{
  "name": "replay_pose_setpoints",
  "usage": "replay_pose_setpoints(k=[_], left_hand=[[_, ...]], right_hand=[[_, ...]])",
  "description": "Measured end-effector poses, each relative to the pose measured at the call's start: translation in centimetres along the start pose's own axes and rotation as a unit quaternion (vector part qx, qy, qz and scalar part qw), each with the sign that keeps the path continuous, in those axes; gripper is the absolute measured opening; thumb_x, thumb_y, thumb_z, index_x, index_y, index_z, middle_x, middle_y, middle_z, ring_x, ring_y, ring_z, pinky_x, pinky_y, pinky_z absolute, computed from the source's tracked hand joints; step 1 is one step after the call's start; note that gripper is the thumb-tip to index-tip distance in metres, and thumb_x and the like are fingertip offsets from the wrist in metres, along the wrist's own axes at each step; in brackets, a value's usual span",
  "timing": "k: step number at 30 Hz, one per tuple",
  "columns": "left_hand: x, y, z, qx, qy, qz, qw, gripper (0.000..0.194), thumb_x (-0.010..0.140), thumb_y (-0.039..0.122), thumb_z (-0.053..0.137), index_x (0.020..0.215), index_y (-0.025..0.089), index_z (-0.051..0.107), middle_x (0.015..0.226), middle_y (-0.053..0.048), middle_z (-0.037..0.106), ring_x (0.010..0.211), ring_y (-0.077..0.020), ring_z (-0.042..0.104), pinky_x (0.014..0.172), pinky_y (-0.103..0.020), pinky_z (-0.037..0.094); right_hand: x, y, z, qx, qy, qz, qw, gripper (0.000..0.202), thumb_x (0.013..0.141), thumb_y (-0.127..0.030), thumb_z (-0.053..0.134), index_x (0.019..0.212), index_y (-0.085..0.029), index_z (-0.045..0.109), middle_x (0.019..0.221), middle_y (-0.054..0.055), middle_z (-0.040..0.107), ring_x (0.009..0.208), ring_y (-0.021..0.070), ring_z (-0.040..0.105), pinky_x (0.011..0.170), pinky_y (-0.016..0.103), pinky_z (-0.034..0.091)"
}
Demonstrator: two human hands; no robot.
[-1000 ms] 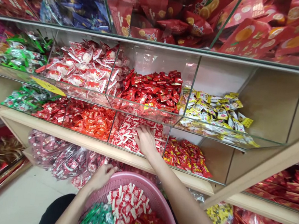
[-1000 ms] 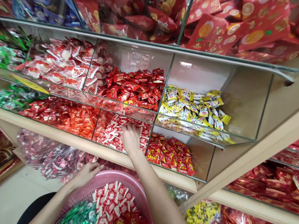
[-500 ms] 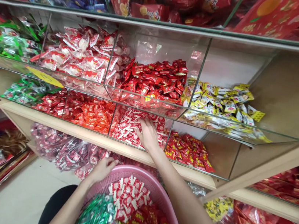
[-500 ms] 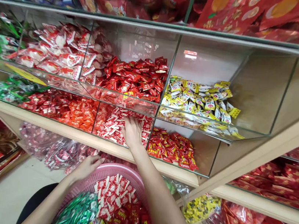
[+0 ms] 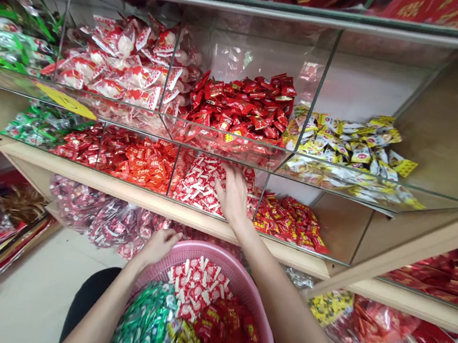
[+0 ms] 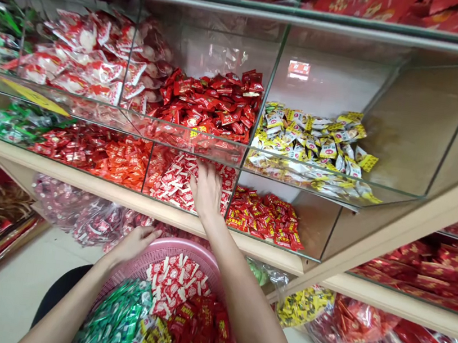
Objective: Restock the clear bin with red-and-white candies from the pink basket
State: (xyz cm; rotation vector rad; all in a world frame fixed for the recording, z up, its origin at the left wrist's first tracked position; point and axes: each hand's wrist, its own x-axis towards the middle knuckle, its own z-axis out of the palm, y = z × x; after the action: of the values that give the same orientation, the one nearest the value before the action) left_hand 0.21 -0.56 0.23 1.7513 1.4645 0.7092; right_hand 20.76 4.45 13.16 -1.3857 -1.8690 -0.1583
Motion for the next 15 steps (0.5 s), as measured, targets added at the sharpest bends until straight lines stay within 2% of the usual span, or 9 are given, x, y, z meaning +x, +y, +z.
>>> replay_pose_setpoints(k=[5, 7, 9, 11, 15], left_hand=[[0.1, -0.2, 0.1, 0.007, 0.008, -0.005, 1.000, 0.041, 0.077, 0.051, 0.042, 0.065, 0.015, 0.058, 0.056, 0.002, 0.054, 0.056, -0.0144, 0.047, 0.054, -0.024, 0.032], [0.1, -0.2, 0.1, 0.007, 0.011, 0.000, 1.000, 0.040, 0.077, 0.049, 0.042, 0.066, 0.015, 0.059, 0.058, 0.001, 0.056, 0.057, -0.0151, 0.048, 0.055, -0.025, 0.032], [0.0, -0.1, 0.1, 0.002, 0.011, 0.007, 1.000, 0.038, 0.077, 0.047, 0.043, 0.068, 0.014, 0.060, 0.059, 0.000, 0.058, 0.058, -0.0158, 0.049, 0.056, -0.026, 0.033], [0.0, 0.1, 0.1, -0.001, 0.011, 0.012, 1.000, 0.036, 0.077, 0.045, 0.043, 0.068, 0.015, 0.060, 0.060, 0.000, 0.058, 0.058, -0.0157, 0.049, 0.055, -0.026, 0.033], [-0.2, 0.6, 0.1, 0.009, 0.011, 0.010, 1.000, 0.037, 0.078, 0.047, 0.042, 0.065, 0.016, 0.057, 0.055, 0.002, 0.053, 0.056, -0.0143, 0.047, 0.054, -0.025, 0.031]], right_hand=[[-1.4, -2.1, -2.1, 0.047, -0.034, -0.096, 0.994, 0.041, 0.090, -0.026, 0.034, 0.130, -0.019, 0.037, 0.123, 0.011, 0.044, 0.114, 0.0198, 0.041, 0.096, 0.032, 0.034], [-3.3, -3.3, -3.1, 0.072, -0.075, -0.132, 0.986, 0.041, 0.090, -0.026, 0.035, 0.130, -0.020, 0.037, 0.122, 0.010, 0.046, 0.113, 0.0193, 0.042, 0.095, 0.033, 0.035], [-5.6, -4.2, -3.6, 0.093, -0.141, -0.149, 0.974, 0.040, 0.089, -0.027, 0.036, 0.129, -0.022, 0.036, 0.119, 0.008, 0.049, 0.110, 0.0187, 0.045, 0.094, 0.034, 0.036], [-8.1, -4.5, -3.6, 0.097, -0.219, -0.135, 0.962, 0.043, 0.088, -0.027, 0.039, 0.130, -0.021, 0.034, 0.115, 0.008, 0.051, 0.105, 0.0188, 0.049, 0.092, 0.033, 0.038], [-11.8, -3.8, -2.0, 0.040, -0.357, -0.033, 0.933, 0.063, 0.081, -0.022, 0.048, 0.137, -0.016, 0.020, 0.118, 0.014, 0.049, 0.096, 0.0226, 0.056, 0.081, 0.033, 0.045]])
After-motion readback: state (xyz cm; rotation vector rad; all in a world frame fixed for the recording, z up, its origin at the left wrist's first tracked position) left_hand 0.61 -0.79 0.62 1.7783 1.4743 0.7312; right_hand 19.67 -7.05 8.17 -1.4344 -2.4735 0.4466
